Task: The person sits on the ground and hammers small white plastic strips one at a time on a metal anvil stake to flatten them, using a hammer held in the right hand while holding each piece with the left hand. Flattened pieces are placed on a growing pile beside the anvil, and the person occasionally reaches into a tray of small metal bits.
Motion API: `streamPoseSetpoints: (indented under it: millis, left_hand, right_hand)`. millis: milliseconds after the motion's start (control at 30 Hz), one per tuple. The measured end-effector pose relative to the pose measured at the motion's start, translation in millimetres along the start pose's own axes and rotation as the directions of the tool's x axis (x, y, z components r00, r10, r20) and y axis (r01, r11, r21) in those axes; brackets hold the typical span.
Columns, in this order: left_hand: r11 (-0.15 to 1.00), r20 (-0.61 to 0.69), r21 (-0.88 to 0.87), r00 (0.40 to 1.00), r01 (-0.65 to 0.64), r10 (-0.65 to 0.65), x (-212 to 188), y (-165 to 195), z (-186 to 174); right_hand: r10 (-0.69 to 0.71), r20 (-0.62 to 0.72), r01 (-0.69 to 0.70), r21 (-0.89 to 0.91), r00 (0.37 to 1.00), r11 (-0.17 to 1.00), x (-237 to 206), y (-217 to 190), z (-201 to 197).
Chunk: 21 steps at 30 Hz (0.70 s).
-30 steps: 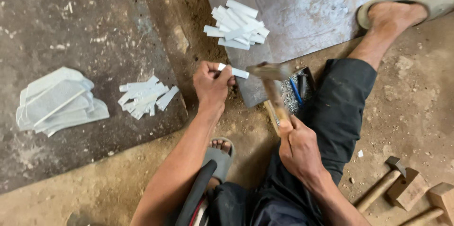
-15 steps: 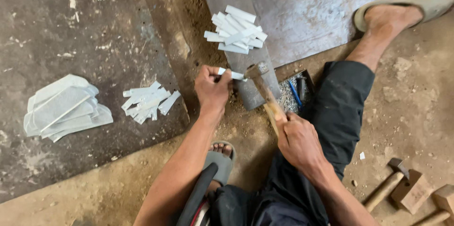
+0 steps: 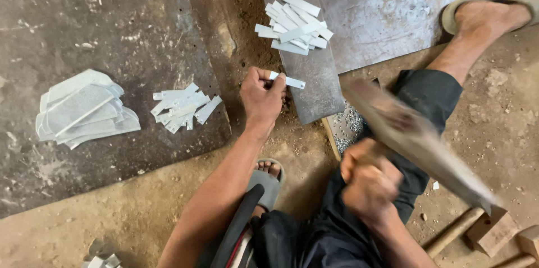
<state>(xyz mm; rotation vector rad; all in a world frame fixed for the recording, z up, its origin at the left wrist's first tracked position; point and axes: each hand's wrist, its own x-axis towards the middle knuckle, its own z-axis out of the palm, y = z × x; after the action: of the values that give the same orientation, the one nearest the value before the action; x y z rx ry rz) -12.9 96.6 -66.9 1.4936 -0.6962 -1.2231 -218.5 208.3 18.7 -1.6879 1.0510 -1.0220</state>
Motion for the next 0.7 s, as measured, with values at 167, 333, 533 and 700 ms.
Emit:
streamPoseSetpoints:
  millis: [167,333,533,700]
  left_hand:
    - [0.996,0.024,0.086,0.999,0.04,-0.042,3,8,1]
    - [0.993,0.054,-0.062,0.994,0.103,-0.1,2,13,-2]
    - [0.99,0.053,0.129,0.996,0.062,-0.069,23,37,-68]
    - [0.387,0.213,0.886,0.965,-0.257,0.154,28,56,-145]
  right_hand:
    - [0.491,-0.154,-0.514,-0.189,0.857,0.837,-32,46,3]
    - [0.843,0.227,-0.798,0.507,0.488,0.326,-59,54,3]
    - [0.425,-0.23,-0.474,-0.242,0.876,0.847,-41,77,-7]
    - [0.357,-0.214,-0.408,-0.627,0.909,0.663,-20,111,-11]
